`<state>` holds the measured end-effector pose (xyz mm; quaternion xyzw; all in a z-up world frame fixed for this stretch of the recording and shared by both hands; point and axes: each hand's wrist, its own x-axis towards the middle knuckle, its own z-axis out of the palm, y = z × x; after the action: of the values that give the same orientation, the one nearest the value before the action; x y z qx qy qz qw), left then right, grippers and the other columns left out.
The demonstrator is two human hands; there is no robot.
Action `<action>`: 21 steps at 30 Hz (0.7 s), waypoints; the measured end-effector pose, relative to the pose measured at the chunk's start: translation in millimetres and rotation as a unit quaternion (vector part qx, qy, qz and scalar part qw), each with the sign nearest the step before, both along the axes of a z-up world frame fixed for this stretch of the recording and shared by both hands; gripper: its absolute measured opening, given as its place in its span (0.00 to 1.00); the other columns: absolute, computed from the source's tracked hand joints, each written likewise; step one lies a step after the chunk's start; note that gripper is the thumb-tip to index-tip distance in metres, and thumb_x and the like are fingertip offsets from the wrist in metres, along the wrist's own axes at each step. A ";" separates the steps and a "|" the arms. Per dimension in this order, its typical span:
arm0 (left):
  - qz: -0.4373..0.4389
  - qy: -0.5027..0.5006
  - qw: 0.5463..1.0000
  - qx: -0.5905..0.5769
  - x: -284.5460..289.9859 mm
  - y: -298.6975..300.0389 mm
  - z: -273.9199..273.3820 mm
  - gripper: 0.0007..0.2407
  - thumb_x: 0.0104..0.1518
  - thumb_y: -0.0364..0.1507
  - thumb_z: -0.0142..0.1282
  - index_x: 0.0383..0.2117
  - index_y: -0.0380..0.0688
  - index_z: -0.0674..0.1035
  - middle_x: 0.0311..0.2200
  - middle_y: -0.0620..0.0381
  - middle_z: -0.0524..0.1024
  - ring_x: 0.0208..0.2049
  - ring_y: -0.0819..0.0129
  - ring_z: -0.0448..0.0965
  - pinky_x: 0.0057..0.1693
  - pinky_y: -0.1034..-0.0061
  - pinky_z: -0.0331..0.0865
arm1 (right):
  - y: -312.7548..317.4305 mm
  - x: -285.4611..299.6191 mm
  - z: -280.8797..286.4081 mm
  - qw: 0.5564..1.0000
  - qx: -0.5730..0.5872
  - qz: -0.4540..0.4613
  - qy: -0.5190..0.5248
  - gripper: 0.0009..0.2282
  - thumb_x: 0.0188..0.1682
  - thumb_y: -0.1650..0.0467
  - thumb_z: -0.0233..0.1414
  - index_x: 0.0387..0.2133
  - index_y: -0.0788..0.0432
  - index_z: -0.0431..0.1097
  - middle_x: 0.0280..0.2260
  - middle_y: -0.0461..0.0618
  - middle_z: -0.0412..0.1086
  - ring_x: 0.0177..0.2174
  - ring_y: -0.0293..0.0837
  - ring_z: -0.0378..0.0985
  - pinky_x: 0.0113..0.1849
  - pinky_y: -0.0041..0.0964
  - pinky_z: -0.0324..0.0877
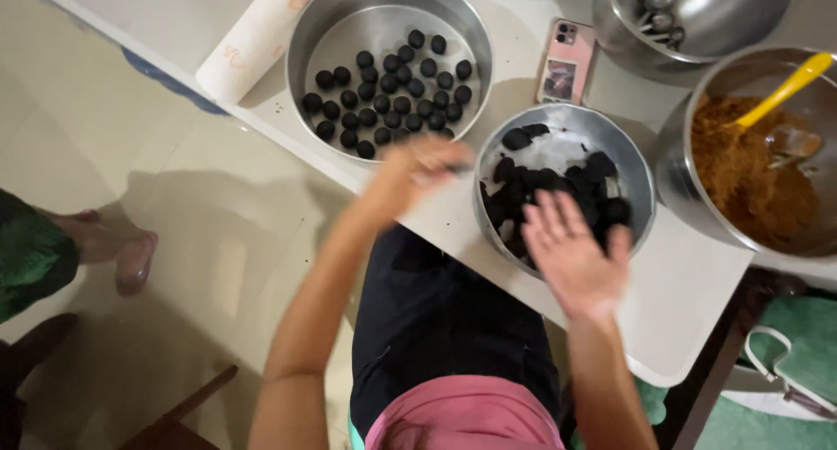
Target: Rolling pieces of dark dough into small spherical balls and placing them into a round metal tray.
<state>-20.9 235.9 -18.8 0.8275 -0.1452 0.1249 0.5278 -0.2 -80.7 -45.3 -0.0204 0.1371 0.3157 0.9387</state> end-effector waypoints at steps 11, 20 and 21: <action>0.328 -0.018 0.912 0.247 107.4 191.3 -88.9 0.22 0.48 0.15 0.65 0.52 0.38 0.78 0.45 0.39 0.78 0.46 0.40 0.79 0.51 0.56 0.72 | -84.8 31.7 -33.5 0.980 -0.137 -0.126 -0.071 0.34 0.62 0.46 0.38 0.60 0.67 0.62 0.59 0.62 0.66 0.56 0.58 0.67 0.64 0.55 0.57; 0.323 0.149 0.874 0.331 145.4 226.0 -134.7 0.17 0.50 0.18 0.64 0.47 0.38 0.74 0.43 0.38 0.76 0.44 0.40 0.77 0.47 0.54 0.71 | -77.7 44.2 -40.0 0.980 -0.157 -0.105 -0.069 0.32 0.62 0.47 0.39 0.59 0.65 0.63 0.56 0.58 0.67 0.53 0.55 0.67 0.62 0.52 0.58; 0.305 0.137 0.874 0.353 143.8 225.2 -131.8 0.18 0.51 0.17 0.61 0.48 0.38 0.74 0.43 0.39 0.76 0.43 0.40 0.77 0.47 0.54 0.71 | -78.2 44.8 -40.8 0.981 -0.153 -0.103 -0.068 0.32 0.62 0.47 0.39 0.59 0.64 0.63 0.56 0.58 0.67 0.53 0.54 0.67 0.62 0.52 0.59</action>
<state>122.9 461.0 -150.6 0.9708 0.1543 0.1052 0.1508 44.6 -158.9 -86.1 -0.1712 0.1215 0.1909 0.9589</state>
